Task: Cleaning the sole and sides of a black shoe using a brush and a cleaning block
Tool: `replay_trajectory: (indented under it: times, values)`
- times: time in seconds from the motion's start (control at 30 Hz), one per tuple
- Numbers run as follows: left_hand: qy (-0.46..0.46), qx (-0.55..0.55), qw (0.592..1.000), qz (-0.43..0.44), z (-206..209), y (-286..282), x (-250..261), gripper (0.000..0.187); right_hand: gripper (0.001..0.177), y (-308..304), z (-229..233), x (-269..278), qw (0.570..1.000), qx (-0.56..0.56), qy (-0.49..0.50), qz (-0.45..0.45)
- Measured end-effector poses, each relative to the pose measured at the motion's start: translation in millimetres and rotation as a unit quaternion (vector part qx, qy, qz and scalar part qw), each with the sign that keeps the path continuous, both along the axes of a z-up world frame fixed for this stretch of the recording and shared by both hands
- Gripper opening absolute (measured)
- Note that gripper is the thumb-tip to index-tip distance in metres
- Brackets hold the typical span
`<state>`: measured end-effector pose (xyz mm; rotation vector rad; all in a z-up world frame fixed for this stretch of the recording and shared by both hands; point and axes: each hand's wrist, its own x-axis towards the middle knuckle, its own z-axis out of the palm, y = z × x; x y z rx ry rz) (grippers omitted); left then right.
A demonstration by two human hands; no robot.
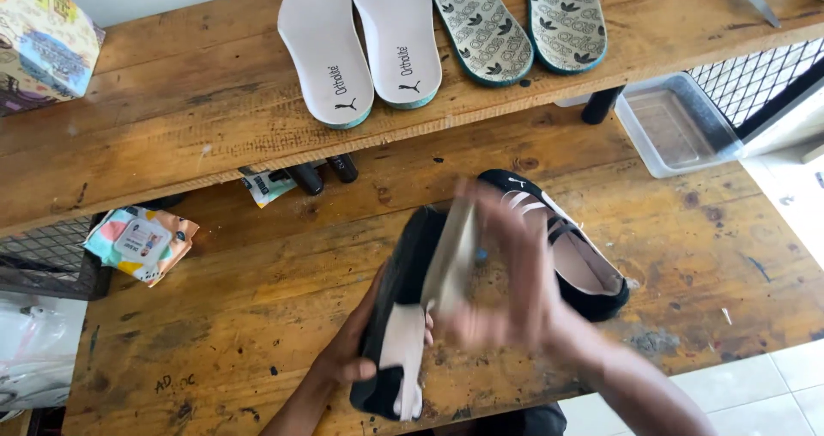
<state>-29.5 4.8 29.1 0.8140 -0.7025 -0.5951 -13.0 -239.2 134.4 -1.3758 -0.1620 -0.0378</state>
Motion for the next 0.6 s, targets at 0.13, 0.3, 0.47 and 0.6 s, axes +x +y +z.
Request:
replay_trajectory:
  times: [0.13,0.3,0.47,0.6]
  values:
    - [0.027,-0.011,0.999,0.017,8.0,-1.0,1.9,0.114,0.08,-10.1,21.2,22.0,0.936,-0.235,-0.213,-0.151]
    - [0.016,-0.022,1.0,-0.012,14.7,-1.0,4.2,0.112,0.087,-11.2,30.4,1.2,0.954,-0.155,-0.248,-0.068]
    - [0.051,0.002,0.998,-0.028,17.3,-2.6,0.6,0.123,0.085,-15.3,17.5,22.7,0.96,-0.188,-0.195,-0.071]
    - [0.066,-0.038,0.996,-0.038,-7.8,2.6,6.4,0.099,0.077,-28.1,1.2,39.4,0.95,-0.228,-0.161,-0.142]
